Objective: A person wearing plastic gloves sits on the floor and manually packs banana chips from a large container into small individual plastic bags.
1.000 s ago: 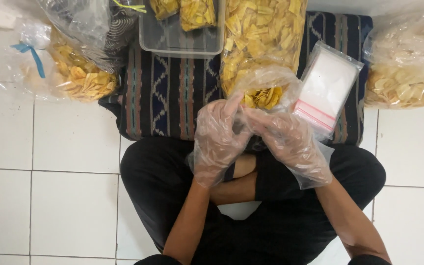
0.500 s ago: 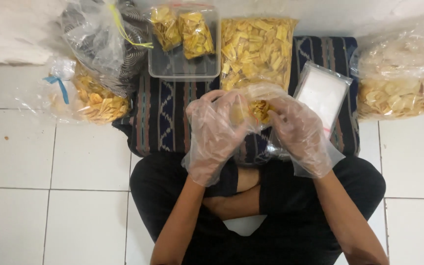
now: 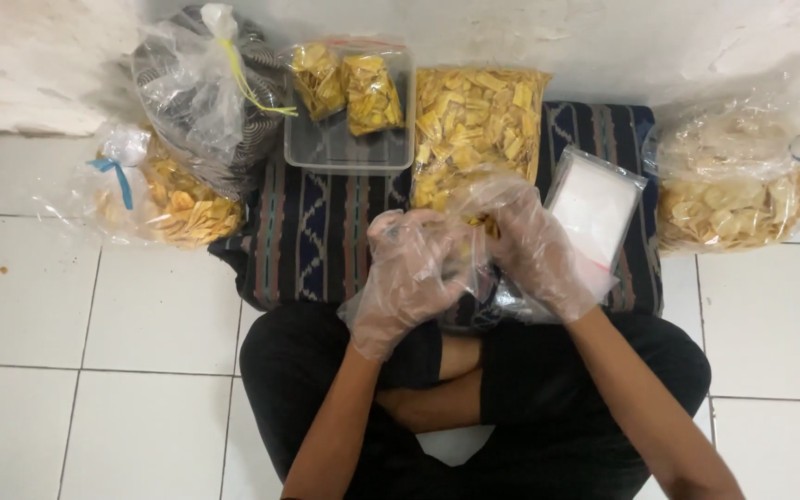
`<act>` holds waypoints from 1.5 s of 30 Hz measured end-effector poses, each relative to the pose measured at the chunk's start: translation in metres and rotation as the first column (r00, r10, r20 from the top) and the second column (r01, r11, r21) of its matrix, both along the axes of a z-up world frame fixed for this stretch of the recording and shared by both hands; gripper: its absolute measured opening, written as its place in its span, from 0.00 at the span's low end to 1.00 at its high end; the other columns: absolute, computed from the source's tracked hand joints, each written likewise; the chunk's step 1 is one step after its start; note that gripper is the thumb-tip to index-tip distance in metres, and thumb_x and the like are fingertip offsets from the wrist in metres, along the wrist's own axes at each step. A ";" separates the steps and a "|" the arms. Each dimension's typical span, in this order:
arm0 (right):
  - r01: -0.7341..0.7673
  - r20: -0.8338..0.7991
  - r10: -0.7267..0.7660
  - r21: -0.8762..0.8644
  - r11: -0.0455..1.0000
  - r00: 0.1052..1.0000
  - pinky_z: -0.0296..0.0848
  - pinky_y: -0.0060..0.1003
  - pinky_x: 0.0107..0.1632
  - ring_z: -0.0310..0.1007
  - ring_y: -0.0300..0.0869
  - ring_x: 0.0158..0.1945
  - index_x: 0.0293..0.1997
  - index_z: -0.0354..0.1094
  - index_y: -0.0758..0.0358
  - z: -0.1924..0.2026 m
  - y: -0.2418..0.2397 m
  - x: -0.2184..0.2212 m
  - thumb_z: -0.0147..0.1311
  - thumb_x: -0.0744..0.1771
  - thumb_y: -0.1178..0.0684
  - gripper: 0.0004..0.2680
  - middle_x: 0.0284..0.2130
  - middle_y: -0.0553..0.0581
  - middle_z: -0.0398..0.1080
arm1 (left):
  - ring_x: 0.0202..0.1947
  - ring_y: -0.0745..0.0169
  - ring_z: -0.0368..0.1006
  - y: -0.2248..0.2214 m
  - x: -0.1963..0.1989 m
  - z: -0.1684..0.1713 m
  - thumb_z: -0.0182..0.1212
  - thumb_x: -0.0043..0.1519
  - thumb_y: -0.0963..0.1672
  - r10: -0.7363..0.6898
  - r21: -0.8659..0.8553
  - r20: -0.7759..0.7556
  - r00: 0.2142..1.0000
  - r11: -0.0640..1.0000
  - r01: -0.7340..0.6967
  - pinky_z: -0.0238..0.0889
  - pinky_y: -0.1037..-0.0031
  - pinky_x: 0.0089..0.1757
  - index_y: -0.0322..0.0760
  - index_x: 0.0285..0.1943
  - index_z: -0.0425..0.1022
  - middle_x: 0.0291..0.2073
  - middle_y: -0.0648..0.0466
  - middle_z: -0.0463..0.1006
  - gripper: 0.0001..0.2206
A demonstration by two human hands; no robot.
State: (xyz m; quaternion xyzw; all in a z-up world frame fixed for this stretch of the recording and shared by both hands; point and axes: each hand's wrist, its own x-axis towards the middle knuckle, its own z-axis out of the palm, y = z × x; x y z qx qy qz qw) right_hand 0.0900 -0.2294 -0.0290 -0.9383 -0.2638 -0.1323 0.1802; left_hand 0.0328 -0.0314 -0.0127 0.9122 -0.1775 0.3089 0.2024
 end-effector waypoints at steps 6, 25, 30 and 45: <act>-0.138 -0.110 0.129 -0.079 0.987 0.985 0.76 0.60 0.41 0.74 0.65 0.39 0.44 0.67 0.67 0.029 0.000 0.020 0.65 0.62 0.49 0.14 0.37 0.70 0.67 | 0.66 0.70 0.62 -0.004 0.004 0.012 0.68 0.47 0.53 0.065 0.075 -0.062 0.996 0.995 -0.061 0.44 0.58 0.60 0.56 0.51 0.77 0.40 0.63 0.79 0.21; 0.053 0.194 -0.053 0.006 0.999 0.979 0.75 0.49 0.34 0.73 0.56 0.34 0.45 0.73 0.53 0.010 0.017 0.008 0.62 0.67 0.39 0.11 0.32 0.56 0.66 | 0.66 0.67 0.65 0.020 0.014 0.008 0.70 0.52 0.52 -0.038 -0.189 -0.140 0.989 0.982 0.011 0.48 0.64 0.58 0.55 0.54 0.75 0.51 0.71 0.77 0.20; 0.075 0.337 -0.060 -0.033 0.997 0.940 0.73 0.44 0.31 0.71 0.51 0.32 0.40 0.72 0.50 -0.018 0.016 0.014 0.63 0.66 0.37 0.11 0.33 0.53 0.62 | 0.59 0.75 0.69 0.016 0.008 0.009 0.70 0.55 0.51 -0.044 -0.278 -0.142 0.989 0.961 0.003 0.51 0.72 0.57 0.61 0.64 0.72 0.50 0.73 0.75 0.26; 0.049 0.140 -0.047 -0.010 0.999 0.989 0.76 0.46 0.40 0.73 0.52 0.46 0.39 0.72 0.52 -0.054 0.003 0.023 0.59 0.66 0.49 0.03 0.37 0.55 0.71 | 0.53 0.71 0.73 0.010 0.013 0.011 0.75 0.46 0.57 -0.121 -0.473 -0.173 0.978 0.881 0.026 0.54 0.74 0.56 0.56 0.57 0.75 0.39 0.70 0.78 0.29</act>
